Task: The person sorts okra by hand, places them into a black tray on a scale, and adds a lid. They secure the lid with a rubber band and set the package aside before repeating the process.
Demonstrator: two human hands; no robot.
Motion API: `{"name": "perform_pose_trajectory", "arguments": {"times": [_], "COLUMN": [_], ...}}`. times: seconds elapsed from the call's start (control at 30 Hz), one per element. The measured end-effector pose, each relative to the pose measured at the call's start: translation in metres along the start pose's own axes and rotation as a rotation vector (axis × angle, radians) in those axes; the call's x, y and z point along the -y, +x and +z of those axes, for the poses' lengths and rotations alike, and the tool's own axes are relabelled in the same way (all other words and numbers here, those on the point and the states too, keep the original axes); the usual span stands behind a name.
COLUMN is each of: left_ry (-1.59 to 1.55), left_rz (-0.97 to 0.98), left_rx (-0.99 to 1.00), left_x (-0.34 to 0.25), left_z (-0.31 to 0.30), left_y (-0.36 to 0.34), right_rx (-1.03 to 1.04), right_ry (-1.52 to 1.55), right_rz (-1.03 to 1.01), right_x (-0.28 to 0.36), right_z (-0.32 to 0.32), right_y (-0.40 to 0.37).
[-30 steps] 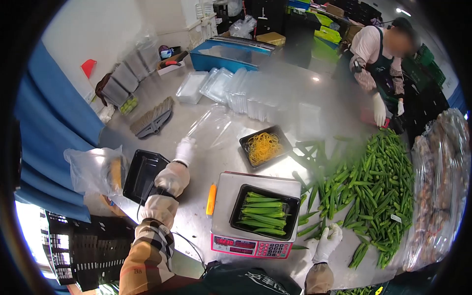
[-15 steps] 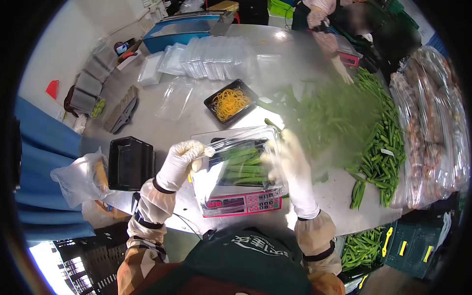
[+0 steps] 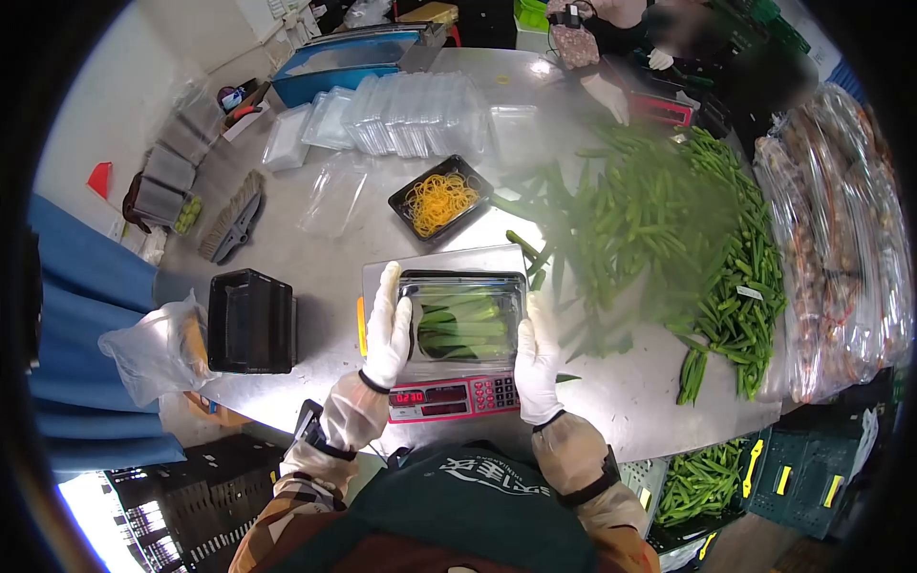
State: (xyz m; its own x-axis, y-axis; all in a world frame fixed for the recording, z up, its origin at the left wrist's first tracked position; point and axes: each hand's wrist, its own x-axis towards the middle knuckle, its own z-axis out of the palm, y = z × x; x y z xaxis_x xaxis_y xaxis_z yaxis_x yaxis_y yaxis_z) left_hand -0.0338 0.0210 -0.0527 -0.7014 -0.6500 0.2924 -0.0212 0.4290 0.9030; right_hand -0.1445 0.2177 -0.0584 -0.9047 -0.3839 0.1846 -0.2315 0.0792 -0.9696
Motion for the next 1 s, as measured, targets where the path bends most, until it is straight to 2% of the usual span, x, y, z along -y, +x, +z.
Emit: {"name": "perform_pose_trajectory", "arguments": {"times": [0.03, 0.07, 0.13, 0.33, 0.37, 0.47, 0.63, 0.7, 0.73, 0.77, 0.8, 0.87, 0.93, 1.0], "left_ry": [0.142, 0.120, 0.076, 0.119, 0.239, 0.372, 0.258, 0.093, 0.036, -0.233, -0.269, -0.344, -0.334, -0.672], "left_rz": [0.022, 0.011, -0.076, -0.027, 0.026, -0.062, -0.002, -0.128, -0.182, -0.233, -0.343, -0.564, -0.535, -0.463], "left_rx": [0.018, -0.004, 0.028, -0.015, -0.016, -0.020, 0.032, -0.025, -0.022, -0.096, 0.017, 0.236, 0.162, 0.027], "left_x": [0.017, 0.034, 0.038, 0.040, 0.045, 0.044, 0.047, 0.043, 0.035, 0.044, 0.040, 0.025, 0.016, 0.004], "left_z": [0.004, 0.009, 0.008, 0.007, 0.006, 0.008, -0.004, -0.013, -0.020, -0.016, -0.019, -0.028, -0.023, -0.022], "left_y": [0.006, 0.012, 0.023, 0.024, 0.023, 0.023, 0.022, 0.005, -0.002, -0.008, -0.011, -0.016, -0.027, -0.030], "right_rx": [0.013, 0.025, 0.051, 0.059, 0.059, 0.071, 0.125, 0.073, -0.002, 0.021, 0.049, 0.233, 0.230, 0.215], "right_ry": [-0.015, -0.030, -0.057, -0.164, -0.182, -0.179, -0.153, -0.078, 0.001, 0.046, 0.090, 0.090, 0.226, 0.478], "right_rz": [-0.014, -0.028, -0.034, -0.063, -0.068, -0.058, 0.006, 0.030, 0.063, 0.198, 0.336, 0.600, 0.674, 0.797], "right_x": [-0.003, -0.004, -0.004, -0.002, -0.003, -0.019, -0.004, -0.013, -0.005, -0.006, -0.010, -0.038, -0.021, -0.001], "right_z": [0.004, 0.007, 0.011, 0.014, 0.014, 0.013, 0.001, -0.007, -0.008, -0.010, -0.014, -0.020, -0.018, -0.013], "right_y": [0.004, 0.007, 0.012, 0.018, 0.017, 0.017, 0.017, 0.010, 0.005, 0.000, -0.006, -0.007, 0.003, 0.018]}}
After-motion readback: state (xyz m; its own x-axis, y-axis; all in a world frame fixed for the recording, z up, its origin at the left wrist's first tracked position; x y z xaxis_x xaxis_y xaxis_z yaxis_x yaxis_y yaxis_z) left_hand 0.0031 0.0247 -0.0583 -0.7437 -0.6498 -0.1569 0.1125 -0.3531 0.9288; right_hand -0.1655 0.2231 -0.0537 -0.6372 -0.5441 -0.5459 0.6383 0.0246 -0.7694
